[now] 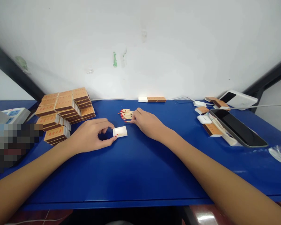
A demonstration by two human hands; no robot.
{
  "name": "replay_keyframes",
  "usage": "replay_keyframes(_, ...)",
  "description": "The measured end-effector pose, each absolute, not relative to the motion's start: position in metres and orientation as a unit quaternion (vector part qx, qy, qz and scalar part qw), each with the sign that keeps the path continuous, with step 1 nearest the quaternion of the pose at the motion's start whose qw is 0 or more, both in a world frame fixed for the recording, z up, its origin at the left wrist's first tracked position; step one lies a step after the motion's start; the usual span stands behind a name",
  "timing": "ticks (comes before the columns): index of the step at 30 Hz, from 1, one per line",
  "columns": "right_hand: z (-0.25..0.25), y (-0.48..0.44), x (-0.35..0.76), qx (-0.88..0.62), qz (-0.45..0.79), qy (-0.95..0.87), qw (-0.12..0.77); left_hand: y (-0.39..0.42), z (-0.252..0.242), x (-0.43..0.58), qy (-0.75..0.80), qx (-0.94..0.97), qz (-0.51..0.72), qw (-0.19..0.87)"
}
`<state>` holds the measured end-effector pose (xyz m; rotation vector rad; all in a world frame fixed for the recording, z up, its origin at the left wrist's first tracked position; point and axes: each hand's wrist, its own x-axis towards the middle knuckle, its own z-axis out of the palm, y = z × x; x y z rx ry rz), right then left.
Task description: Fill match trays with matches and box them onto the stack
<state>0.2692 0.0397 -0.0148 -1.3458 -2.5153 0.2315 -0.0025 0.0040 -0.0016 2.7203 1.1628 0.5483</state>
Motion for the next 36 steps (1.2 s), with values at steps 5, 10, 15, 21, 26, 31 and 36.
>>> replay_keyframes(5,-0.002,0.023,0.261,-0.434,0.107,-0.881,0.159,0.002,-0.002,-0.002,0.387,0.901,0.186,0.061)
replay_keyframes(10,0.000,0.006,0.244,-0.401,0.070,-0.901,0.147,0.001,-0.001,-0.001,0.385,0.901,0.193,0.050)
replay_keyframes(15,0.003,0.003,0.245,-0.393,0.081,-0.902,0.162,0.002,-0.001,-0.002,0.383,0.903,0.189,0.045)
replay_keyframes(21,0.009,0.005,0.257,-0.383,0.156,-0.900,0.137,0.002,-0.002,-0.002,0.381,0.904,0.186,0.055)
replay_keyframes(26,0.007,0.002,0.252,-0.386,0.179,-0.896,0.126,0.003,-0.002,-0.003,0.375,0.907,0.181,0.064)
replay_keyframes(31,0.003,0.003,0.251,-0.376,0.190,-0.896,0.143,0.003,-0.001,-0.002,0.374,0.907,0.181,0.068)
replay_keyframes(36,-0.010,0.020,0.259,-0.410,0.120,-0.873,0.234,0.002,-0.002,-0.001,0.373,0.908,0.182,0.066)
